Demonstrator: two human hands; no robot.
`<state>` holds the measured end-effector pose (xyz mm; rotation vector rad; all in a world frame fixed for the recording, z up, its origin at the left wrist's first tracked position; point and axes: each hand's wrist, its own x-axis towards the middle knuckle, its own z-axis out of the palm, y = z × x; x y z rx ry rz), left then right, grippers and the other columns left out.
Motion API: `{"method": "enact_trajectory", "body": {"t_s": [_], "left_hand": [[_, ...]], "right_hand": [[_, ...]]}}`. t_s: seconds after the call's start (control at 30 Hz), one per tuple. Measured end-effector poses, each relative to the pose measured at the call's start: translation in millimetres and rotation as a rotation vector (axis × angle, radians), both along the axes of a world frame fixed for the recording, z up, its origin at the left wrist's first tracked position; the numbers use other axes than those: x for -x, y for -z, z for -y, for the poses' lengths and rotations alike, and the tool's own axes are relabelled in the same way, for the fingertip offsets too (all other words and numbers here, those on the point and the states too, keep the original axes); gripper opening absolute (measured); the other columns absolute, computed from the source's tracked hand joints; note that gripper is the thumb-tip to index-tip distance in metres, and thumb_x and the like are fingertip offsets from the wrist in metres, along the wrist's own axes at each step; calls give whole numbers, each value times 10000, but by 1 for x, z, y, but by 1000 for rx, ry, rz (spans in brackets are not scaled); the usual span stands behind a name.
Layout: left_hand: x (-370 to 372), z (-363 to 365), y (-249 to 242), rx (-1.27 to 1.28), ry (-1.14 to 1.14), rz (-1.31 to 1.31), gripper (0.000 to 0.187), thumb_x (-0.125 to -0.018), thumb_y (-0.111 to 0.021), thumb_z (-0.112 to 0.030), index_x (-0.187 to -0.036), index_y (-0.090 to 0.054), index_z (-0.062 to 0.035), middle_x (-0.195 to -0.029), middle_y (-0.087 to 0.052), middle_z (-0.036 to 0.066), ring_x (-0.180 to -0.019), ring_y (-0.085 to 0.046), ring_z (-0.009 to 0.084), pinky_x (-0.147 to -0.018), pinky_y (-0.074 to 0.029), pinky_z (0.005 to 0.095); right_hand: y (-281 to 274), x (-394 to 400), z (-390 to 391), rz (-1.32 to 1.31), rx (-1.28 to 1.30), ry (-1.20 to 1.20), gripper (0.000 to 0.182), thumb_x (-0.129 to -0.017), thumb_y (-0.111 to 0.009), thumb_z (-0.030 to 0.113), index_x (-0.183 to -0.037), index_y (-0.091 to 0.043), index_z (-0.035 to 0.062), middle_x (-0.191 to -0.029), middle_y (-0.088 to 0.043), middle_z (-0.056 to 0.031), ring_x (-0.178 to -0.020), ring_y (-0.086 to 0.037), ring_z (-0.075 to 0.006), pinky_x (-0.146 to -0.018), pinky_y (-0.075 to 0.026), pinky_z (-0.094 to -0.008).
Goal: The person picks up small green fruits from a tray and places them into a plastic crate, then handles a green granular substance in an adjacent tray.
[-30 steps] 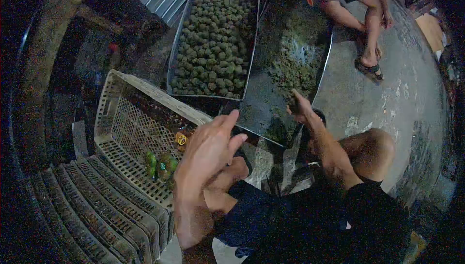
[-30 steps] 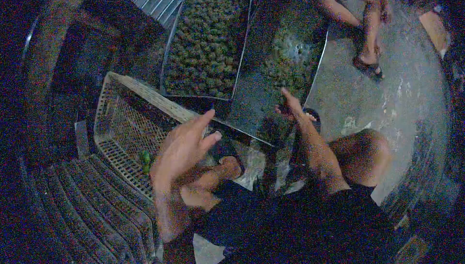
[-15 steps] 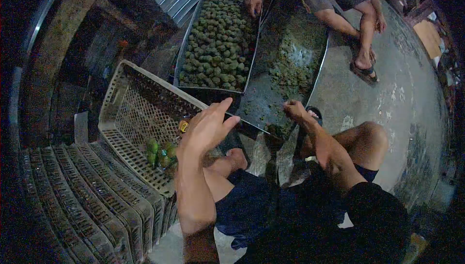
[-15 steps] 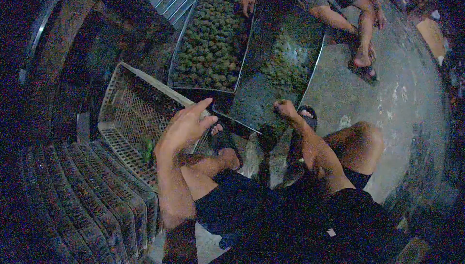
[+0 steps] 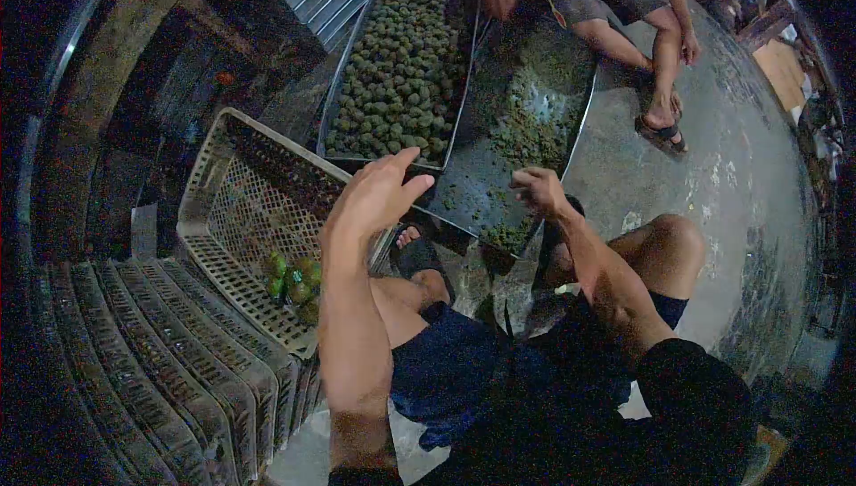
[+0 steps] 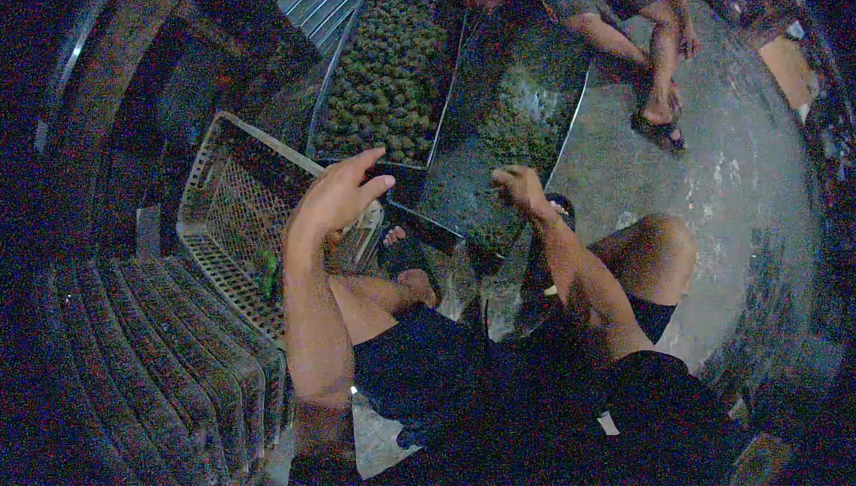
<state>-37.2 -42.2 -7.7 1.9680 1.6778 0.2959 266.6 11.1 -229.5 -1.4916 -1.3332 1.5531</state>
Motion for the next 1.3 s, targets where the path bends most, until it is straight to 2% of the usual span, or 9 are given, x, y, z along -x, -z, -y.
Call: {"method": "enact_trajectory", "body": {"t_s": [0.23,0.4,0.5,0.57,0.77,0.93,1.07,1.23,1.3], "left_hand": [[3,15,-1,115,-64,17,541,-866,-563,-348,-1276,-478,-4,-1204,-547,240,-1131,-516,374,-956,-411,409],[6,23,5,27,-37,4,540,-863,-566,-347,-1275,-482,-9,-1249,-523,226,-1161,-497,362,-977,-398,401],[5,23,3,24,-35,21,543,-865,-564,-352,-1282,-476,-14,-1263,-516,218,-1177,-487,352,-986,-390,402],[3,22,0,48,-28,4,549,-860,-572,-373,-1267,-494,-13,-1267,-522,207,-1186,-486,349,-1002,-379,396],[0,20,2,23,-5,-10,536,-871,-556,-344,-1283,-465,-12,-1242,-533,207,-1174,-489,343,-985,-389,407],[9,23,3,-29,-21,23,535,-864,-565,-350,-1262,-476,-5,-1216,-549,212,-1151,-502,351,-970,-397,417],[15,22,-1,-4,-54,14,539,-859,-565,-362,-1266,-478,-18,-1213,-550,213,-1150,-504,349,-970,-397,417],[14,19,1,-20,-68,1,547,-853,-566,-376,-1281,-484,-46,-1256,-524,207,-1168,-495,343,-982,-393,405],[12,23,-8,0,-71,15,556,-855,-563,-379,-1284,-480,-35,-1257,-524,207,-1172,-493,344,-984,-391,403]], "right_hand": [[-21,-7,-6,436,26,50,289,-896,-591,297,-911,-618,10,-862,-634,-91,-771,-577,-145,-688,-458,-298],[-95,-1,28,-379,185,315,314,-945,-490,354,-1042,-548,61,-908,-612,-72,-751,-611,-177,-573,-490,-274],[-58,-25,24,-896,260,420,274,-929,-530,299,-1103,-503,89,-928,-618,-94,-749,-611,-211,-569,-534,-367],[-33,-23,16,-844,268,359,304,-914,-548,367,-1011,-558,78,-850,-631,-94,-700,-601,-193,-537,-497,-330],[-51,12,15,314,-28,250,389,-889,-563,423,-662,-506,113,-636,-499,-16,-515,-449,-142,-488,-400,-275],[-132,25,48,-230,137,137,228,-890,-585,304,-992,-568,100,-807,-584,-9,-657,-546,-124,-541,-435,-255],[-93,-6,45,-783,289,354,268,-878,-608,388,-979,-572,143,-794,-586,-31,-588,-522,-116,-484,-405,-231],[-51,6,32,-489,329,412,432,-894,-521,510,-692,-473,131,-612,-462,-3,-464,-420,-122,-375,-303,-284],[-37,13,21,18,187,314,498,-894,-501,526,-598,-401,138,-530,-372,11,-458,-401,-134,-377,-282,-304]]}}
